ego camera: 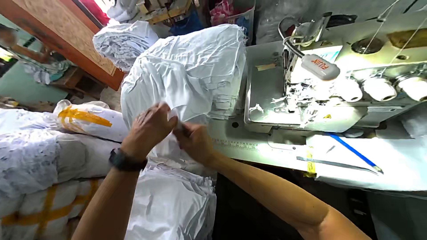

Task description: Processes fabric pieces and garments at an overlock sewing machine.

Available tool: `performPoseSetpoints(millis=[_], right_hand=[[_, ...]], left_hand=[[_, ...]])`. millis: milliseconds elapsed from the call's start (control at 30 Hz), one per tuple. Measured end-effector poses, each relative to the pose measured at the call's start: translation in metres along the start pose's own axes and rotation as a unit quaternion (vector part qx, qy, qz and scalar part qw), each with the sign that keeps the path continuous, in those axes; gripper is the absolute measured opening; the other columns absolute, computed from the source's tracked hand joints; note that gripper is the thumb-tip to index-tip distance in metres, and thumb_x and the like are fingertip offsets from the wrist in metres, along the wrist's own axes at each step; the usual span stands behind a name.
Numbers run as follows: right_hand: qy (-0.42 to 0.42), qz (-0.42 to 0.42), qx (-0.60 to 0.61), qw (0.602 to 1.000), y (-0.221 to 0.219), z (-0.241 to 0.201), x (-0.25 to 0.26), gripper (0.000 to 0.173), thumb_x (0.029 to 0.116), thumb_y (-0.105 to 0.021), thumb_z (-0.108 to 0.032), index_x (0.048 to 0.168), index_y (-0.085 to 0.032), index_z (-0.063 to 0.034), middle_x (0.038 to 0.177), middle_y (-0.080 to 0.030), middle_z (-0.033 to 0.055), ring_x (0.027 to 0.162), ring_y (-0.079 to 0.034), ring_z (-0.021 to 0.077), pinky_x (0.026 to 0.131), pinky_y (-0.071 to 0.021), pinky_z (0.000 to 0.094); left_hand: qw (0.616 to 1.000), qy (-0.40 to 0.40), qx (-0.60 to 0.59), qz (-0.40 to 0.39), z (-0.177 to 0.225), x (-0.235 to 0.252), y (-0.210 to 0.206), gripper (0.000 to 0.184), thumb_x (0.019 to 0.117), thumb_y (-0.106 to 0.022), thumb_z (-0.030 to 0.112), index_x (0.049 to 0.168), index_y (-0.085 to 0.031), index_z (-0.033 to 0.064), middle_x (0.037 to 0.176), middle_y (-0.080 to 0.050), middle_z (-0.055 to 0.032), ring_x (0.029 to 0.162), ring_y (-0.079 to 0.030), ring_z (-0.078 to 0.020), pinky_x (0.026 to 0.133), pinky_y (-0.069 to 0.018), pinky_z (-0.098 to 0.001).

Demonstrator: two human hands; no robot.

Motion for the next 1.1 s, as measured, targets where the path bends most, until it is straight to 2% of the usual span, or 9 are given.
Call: performPoseSetpoints(millis=[67,167,233,367,500,600,700,800,1100], right_hand=[[0.080,-0.063,-0.196,0.975,0.005,-0.021,-0.004,0.005,0.0911,-0.066,0.000,0.091,-0.069,0.0045,0.069,-0.064,0.0161,0.062,-0.066,0.0291,0.056,-0.0538,0.0448],[0.043,-0.014,-0.387,0.921,0.071,-0.012,0.000,0.009,0.0964,-0.066,-0.009,0.102,-0.065,-0.0025,0.071,-0.063,0.0163,0.062,-0.067,0.0349,0.051,-0.0533,0.0498],[0.005,0.006,-0.426,0.905,0.089,-0.015,-0.003,0.009,0.0951,-0.066,-0.009,0.099,-0.064,-0.0011,0.069,-0.062,0.0168,0.061,-0.066,0.0363,0.049,-0.0515,0.0505],[0.011,-0.052,-0.288,0.956,0.066,-0.020,-0.023,0.004,0.0915,-0.067,-0.003,0.093,-0.066,0.0001,0.066,-0.061,0.0110,0.058,-0.063,0.0257,0.053,-0.0519,0.0429],[-0.039,-0.002,-0.184,0.982,0.122,0.021,-0.063,0.013,0.0954,-0.059,-0.014,0.087,-0.066,-0.0086,0.065,-0.059,-0.0001,0.057,-0.056,0.0073,0.054,-0.0484,0.0283],[-0.138,-0.007,-0.180,0.974,0.182,0.037,-0.117,0.014,0.0907,-0.060,-0.020,0.079,-0.063,-0.0130,0.060,-0.053,-0.0056,0.050,-0.050,0.0020,0.047,-0.0435,0.0236],[-0.207,-0.007,-0.177,0.962,0.215,0.048,-0.166,0.015,0.0881,-0.061,-0.022,0.074,-0.059,-0.0171,0.056,-0.050,-0.0085,0.046,-0.047,-0.0006,0.043,-0.0390,0.0202],[-0.238,0.033,-0.169,0.956,0.218,0.065,-0.189,0.013,0.0901,-0.060,-0.021,0.077,-0.061,-0.0169,0.057,-0.052,-0.0086,0.047,-0.049,-0.0012,0.044,-0.0413,0.0192],[-0.196,-0.045,-0.113,0.973,0.214,0.076,-0.204,0.019,0.0943,-0.060,-0.019,0.078,-0.061,-0.0103,0.058,-0.053,-0.0062,0.050,-0.049,-0.0021,0.048,-0.0409,0.0176]], left_hand=[[0.995,0.022,0.030,0.096,-0.023,0.036,0.006,0.042,0.0975,-0.061,0.006,0.137,-0.054,-0.0064,0.131,-0.056,-0.0373,0.105,-0.062,-0.0594,0.081,-0.0483,-0.0749],[0.974,0.073,0.002,0.213,-0.071,0.051,0.060,0.045,0.0925,-0.063,0.001,0.133,-0.052,-0.0140,0.138,-0.047,-0.0429,0.126,-0.048,-0.0630,0.097,-0.0403,-0.0772],[0.966,0.114,0.006,0.231,-0.071,0.046,0.094,0.036,0.0907,-0.068,0.003,0.119,-0.059,-0.0171,0.125,-0.055,-0.0447,0.121,-0.050,-0.0635,0.096,-0.0376,-0.0791],[0.920,0.108,0.018,0.377,0.002,0.053,0.127,0.037,0.0938,-0.052,0.004,0.128,-0.060,-0.0089,0.129,-0.060,-0.0351,0.120,-0.058,-0.0524,0.096,-0.0418,-0.0679],[0.938,-0.078,-0.016,0.336,0.070,0.098,0.077,0.028,0.0913,-0.050,-0.001,0.113,-0.067,-0.0079,0.126,-0.064,-0.0293,0.122,-0.058,-0.0477,0.099,-0.0422,-0.0649],[0.904,-0.280,-0.150,0.286,0.121,0.120,0.029,0.017,0.0853,-0.054,-0.008,0.093,-0.069,-0.0067,0.116,-0.070,-0.0228,0.122,-0.061,-0.0392,0.114,-0.0269,-0.0653],[0.859,-0.368,-0.300,0.192,0.163,0.127,-0.020,0.015,0.0822,-0.054,-0.010,0.075,-0.064,-0.0025,0.081,-0.073,-0.0124,0.087,-0.071,-0.0223,0.090,-0.0493,-0.0452],[0.848,-0.395,-0.333,0.120,0.191,0.122,-0.057,0.013,0.0821,-0.049,-0.008,0.075,-0.058,-0.0022,0.067,-0.057,-0.0076,0.064,-0.055,-0.0132,0.062,-0.0436,-0.0300],[0.943,-0.218,-0.250,0.025,0.202,0.118,-0.073,0.018,0.0945,-0.069,0.016,0.088,-0.071,-0.0005,0.077,-0.067,-0.0101,0.072,-0.062,-0.0186,0.070,-0.0491,-0.0400]])
Point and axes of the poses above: each hand's wrist, its own x-axis towards the middle knuckle, its own y-axis out of the back of the hand, z = x × y, the point moved 7 cm from there along x, towards the middle knuckle
